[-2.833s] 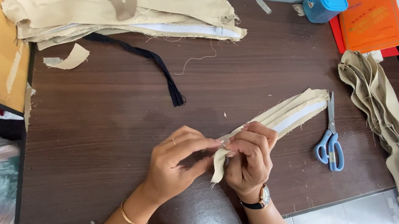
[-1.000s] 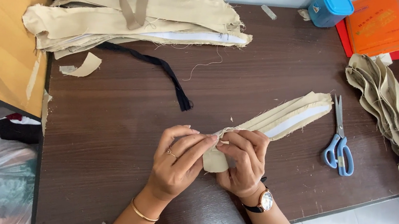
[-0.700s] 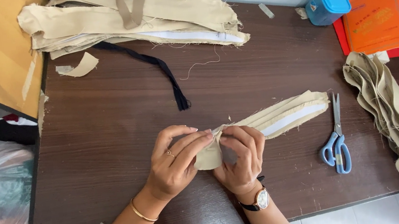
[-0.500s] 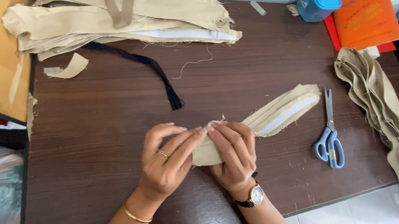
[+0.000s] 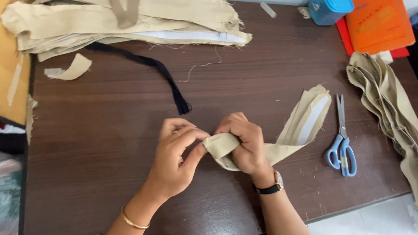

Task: Trimming excess material from fabric components using scissors on a workbench.

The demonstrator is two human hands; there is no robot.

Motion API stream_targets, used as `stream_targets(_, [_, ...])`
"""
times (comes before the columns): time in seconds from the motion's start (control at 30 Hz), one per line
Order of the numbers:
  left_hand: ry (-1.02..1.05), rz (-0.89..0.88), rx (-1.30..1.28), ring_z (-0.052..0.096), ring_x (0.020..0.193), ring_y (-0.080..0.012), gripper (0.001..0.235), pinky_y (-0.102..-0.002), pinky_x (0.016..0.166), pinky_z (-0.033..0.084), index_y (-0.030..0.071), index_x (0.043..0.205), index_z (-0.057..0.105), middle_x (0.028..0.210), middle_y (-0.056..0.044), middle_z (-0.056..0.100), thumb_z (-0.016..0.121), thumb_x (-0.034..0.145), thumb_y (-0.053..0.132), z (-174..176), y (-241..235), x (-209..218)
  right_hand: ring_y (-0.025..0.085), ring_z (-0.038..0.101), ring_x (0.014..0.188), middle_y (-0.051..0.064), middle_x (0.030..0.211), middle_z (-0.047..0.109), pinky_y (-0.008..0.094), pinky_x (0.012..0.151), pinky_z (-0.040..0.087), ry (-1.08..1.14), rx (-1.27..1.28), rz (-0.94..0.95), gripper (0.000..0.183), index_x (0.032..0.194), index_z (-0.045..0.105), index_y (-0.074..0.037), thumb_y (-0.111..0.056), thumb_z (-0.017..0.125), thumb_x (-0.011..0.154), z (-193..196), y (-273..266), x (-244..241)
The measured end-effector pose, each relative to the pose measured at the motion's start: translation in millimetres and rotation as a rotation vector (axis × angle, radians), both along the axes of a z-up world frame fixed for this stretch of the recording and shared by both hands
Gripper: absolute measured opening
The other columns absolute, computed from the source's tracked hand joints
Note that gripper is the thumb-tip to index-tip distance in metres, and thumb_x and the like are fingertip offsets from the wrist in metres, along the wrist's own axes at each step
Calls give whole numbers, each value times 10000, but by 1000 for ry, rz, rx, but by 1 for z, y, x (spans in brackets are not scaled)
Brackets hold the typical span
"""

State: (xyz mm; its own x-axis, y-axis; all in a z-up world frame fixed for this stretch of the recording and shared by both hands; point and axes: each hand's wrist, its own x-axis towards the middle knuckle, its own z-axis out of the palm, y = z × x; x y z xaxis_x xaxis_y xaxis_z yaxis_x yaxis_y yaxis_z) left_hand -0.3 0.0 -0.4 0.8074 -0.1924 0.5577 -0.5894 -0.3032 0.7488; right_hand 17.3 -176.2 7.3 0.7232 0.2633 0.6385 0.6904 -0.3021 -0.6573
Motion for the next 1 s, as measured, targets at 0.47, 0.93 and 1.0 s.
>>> stream_targets(0.47, [343, -347, -66, 526, 974, -241, 155, -393, 895, 382, 93, 780, 583, 747, -55, 602, 491, 904, 86, 14, 5, -4, 188, 421, 462, 119, 505, 478, 282, 477, 378, 481, 240, 299, 161, 580, 585, 46, 20, 544, 734, -11, -24, -1])
stream_targets(0.93, [531, -289, -408, 569, 877, -186, 192, -351, 799, 463, 64, 876, 643, 747, -75, 654, 474, 938, 134, 9, -5, -12, 141, 498, 617, 119, 633, 565, 221, 562, 432, 890, 641, 2, 236, 757, 589, 94, -60, 471, 891, -43, -10, -13])
stream_targets(1.0, [654, -317, -567, 546, 847, -131, 220, -328, 776, 478, 61, 891, 648, 723, -67, 655, 453, 951, 145, 8, -9, -15, 163, 627, 567, 144, 638, 632, 249, 511, 506, 902, 640, 70, 220, 775, 611, 71, -101, 513, 871, -57, -17, -10])
